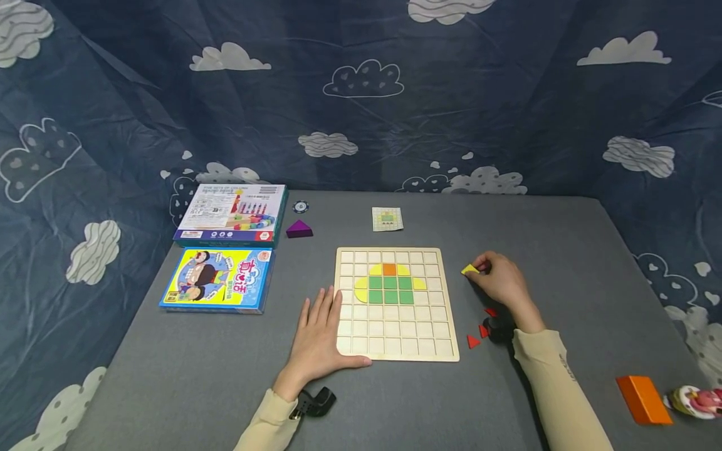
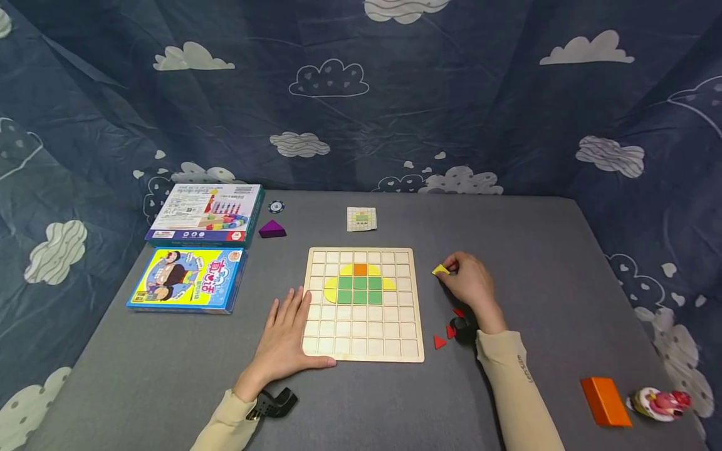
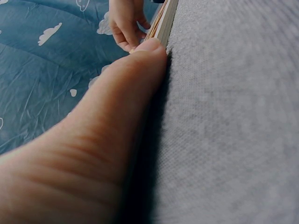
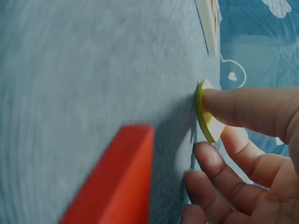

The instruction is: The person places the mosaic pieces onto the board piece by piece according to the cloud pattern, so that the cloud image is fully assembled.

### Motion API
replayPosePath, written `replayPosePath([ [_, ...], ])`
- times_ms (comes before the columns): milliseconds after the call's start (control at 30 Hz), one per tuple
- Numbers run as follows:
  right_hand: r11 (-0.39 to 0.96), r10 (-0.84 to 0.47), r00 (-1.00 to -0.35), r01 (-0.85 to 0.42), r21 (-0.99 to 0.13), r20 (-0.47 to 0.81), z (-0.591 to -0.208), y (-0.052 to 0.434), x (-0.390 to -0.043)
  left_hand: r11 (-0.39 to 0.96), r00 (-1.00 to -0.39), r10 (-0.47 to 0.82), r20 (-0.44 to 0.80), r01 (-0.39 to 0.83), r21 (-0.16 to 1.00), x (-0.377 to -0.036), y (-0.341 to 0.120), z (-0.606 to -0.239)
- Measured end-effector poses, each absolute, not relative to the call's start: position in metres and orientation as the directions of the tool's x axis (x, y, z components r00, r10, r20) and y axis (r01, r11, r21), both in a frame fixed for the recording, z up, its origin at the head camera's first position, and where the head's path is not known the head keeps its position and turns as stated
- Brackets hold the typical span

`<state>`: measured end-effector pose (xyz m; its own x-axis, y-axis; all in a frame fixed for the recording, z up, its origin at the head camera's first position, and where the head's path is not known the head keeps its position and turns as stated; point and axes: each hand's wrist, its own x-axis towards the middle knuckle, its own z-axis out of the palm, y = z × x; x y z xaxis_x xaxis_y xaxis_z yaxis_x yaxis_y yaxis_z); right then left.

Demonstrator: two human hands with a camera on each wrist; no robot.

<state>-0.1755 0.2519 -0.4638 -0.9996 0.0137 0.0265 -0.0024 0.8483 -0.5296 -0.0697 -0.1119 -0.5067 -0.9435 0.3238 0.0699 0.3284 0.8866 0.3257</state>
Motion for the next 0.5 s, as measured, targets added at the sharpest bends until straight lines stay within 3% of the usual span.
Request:
replayPosePath([
  [500,0.776,-0.010,-0.999,-0.041,-0.630,0.053,-0.463,0.240,-0.172,0.887,-0.944,0.323,0.066,0.327,0.326,-0.070,-0.113,-0.507],
])
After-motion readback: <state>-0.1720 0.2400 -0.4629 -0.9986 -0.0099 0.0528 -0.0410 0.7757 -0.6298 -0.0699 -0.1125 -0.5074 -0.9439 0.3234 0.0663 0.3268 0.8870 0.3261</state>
